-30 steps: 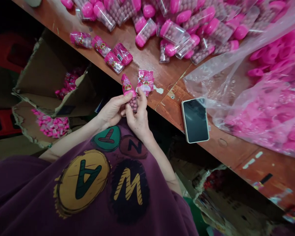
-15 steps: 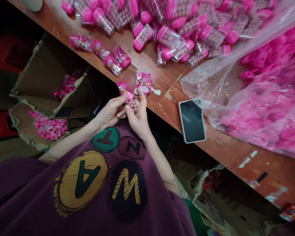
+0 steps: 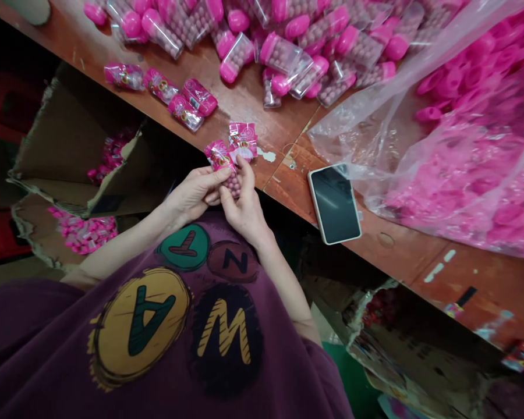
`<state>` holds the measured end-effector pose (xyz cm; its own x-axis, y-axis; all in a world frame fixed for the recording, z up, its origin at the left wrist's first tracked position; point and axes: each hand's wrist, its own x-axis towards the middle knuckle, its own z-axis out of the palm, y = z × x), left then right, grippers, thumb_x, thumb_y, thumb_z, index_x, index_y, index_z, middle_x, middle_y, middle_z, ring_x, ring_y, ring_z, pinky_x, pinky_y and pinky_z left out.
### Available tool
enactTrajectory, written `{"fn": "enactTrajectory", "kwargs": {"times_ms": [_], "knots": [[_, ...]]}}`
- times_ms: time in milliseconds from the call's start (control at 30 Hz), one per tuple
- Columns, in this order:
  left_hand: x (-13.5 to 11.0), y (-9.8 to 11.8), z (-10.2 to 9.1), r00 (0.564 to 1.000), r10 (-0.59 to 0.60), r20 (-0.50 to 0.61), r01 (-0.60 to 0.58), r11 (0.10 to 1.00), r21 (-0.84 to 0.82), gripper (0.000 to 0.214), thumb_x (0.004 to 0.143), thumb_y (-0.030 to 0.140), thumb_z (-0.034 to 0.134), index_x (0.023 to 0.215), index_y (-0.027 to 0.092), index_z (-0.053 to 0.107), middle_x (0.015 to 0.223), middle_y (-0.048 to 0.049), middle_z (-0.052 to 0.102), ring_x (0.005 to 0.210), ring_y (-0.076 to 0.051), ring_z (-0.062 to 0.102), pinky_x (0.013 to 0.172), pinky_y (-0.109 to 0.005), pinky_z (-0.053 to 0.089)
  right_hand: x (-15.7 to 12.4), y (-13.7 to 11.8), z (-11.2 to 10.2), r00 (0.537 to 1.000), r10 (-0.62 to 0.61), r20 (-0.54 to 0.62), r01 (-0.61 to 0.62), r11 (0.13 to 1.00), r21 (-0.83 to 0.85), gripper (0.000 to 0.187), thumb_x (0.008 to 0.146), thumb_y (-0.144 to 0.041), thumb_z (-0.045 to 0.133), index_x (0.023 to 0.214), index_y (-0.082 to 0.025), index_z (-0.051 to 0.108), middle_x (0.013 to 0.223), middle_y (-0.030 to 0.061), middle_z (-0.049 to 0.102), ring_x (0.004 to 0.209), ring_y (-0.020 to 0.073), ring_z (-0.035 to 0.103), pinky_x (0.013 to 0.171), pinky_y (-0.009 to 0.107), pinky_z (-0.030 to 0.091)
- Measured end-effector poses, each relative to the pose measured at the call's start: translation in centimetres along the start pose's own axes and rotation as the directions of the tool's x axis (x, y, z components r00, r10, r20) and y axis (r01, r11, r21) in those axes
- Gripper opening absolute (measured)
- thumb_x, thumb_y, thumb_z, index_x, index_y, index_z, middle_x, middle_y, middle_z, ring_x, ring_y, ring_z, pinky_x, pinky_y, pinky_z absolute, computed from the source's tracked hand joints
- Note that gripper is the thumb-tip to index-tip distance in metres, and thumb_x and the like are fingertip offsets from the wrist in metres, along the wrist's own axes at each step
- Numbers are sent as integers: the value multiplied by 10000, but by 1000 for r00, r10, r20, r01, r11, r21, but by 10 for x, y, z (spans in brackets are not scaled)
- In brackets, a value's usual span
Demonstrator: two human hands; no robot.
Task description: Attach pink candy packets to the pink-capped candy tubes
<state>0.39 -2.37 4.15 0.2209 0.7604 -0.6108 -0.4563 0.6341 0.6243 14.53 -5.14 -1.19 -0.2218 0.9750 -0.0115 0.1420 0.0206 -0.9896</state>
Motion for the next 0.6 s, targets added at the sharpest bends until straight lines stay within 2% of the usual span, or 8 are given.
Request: {"fn": "enactTrajectory", "kwargs": {"times_ms": [100,233,367,467,600], "knots": [[2,-3,2,1000,9,-29,-10,1000,-21,296,917,268,833,766,129,620,538,71,509,373,1,334,406,-175,198,2,0,5,999,-21,-41,19,999,-41,751,1032,-595,583,1662,-297,301,1481,157,610,1252,334,719,1131,587,586],[3,-2,1,1000,23,-3,-23,999,-35,317,918,337,840,797,125,637,590,50,575,383,8,350,416,-163,218,11,-2,8,999,-41,-24,43,994,96,771,1025,-617,578,1662,-330,251,1471,116,622,1316,276,684,1181,521,570],[3,4,-1,997,35,64,-32,998,-51,325,912,367,843,808,121,659,581,52,566,380,10,336,418,-160,223,21,-10,5,999,-35,-16,37,989,141,750,1014,-615,596,1639,-331,294,1501,113,591,1345,261,658,1214,487,548],[3,10,-3,994,39,99,-34,998,-43,342,887,390,864,818,117,670,604,41,588,387,4,358,417,-167,241,25,-14,3,998,-53,22,50,990,130,739,1011,-608,603,1637,-348,309,1488,105,587,1322,257,659,1192,484,561],[3,16,-7,993,117,34,-114,991,-74,385,868,420,881,787,138,631,548,85,486,385,2,321,419,-170,238,25,-14,4,995,-95,-20,95,995,33,701,1037,-533,584,1647,-346,295,1535,121,555,1248,269,675,1156,550,573]]}}
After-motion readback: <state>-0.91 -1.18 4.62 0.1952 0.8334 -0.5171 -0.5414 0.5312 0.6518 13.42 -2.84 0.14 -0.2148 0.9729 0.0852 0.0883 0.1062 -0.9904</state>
